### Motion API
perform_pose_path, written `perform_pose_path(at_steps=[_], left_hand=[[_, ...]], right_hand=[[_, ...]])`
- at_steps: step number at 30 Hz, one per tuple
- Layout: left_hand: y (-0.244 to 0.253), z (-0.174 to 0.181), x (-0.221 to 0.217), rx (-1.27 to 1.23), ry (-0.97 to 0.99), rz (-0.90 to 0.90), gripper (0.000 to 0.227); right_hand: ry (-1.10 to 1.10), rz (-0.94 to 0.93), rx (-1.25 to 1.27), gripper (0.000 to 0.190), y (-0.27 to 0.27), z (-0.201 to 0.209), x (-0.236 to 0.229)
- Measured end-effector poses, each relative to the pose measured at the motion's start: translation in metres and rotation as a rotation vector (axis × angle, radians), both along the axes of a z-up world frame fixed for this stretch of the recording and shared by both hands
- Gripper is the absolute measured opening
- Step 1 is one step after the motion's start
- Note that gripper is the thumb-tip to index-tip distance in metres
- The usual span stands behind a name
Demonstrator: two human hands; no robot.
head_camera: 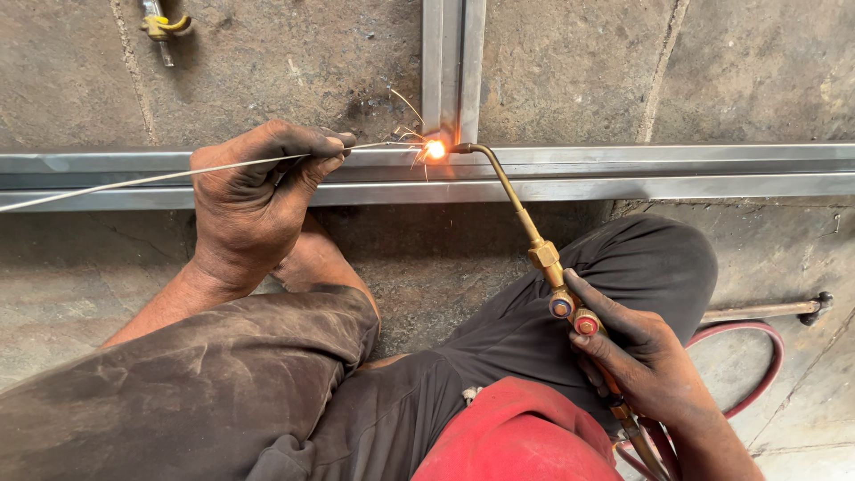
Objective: The person aligns metal bars to form a rectangular frame on the floor. They use a welding torch and filler rod to join the metal pieces at the corners, creating a welded frame structure.
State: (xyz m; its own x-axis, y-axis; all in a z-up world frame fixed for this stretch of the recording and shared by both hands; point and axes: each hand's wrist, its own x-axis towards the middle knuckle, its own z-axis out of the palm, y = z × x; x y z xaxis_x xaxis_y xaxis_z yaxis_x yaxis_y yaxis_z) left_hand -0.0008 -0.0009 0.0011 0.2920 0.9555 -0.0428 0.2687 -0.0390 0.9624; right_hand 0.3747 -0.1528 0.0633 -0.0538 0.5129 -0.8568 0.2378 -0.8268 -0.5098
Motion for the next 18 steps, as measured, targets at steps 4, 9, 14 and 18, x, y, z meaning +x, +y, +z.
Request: perform_pose_path(at_steps=[4,9,14,18], left_hand=[[-0.001,-0.0007,-0.0001,-0.011,-0.003,-0.001,0.004],[0.0004,0.0009,0.0013,-0.01,-0.004,-0.007,0.004],[-0.0005,-0.0001,0.0011,-0.013,-0.02,-0.011,0.004],[0.0,0.0014,0.0011,-0.017,-0.011,-0.006,0.003]], right_hand=[[0.009,-0.023,0.008,0.062,-0.0001,0.0001,-0.0002],[0.042,-0.034,-0.004,0.063,0.0018,0.0008,-0.0016],[0.051,-0.038,-0.008,0.063,-0.0026,-0.0028,0.0021],[0.055,-0.028,0.017,0.062,-0.0043,-0.0043,0.0046]])
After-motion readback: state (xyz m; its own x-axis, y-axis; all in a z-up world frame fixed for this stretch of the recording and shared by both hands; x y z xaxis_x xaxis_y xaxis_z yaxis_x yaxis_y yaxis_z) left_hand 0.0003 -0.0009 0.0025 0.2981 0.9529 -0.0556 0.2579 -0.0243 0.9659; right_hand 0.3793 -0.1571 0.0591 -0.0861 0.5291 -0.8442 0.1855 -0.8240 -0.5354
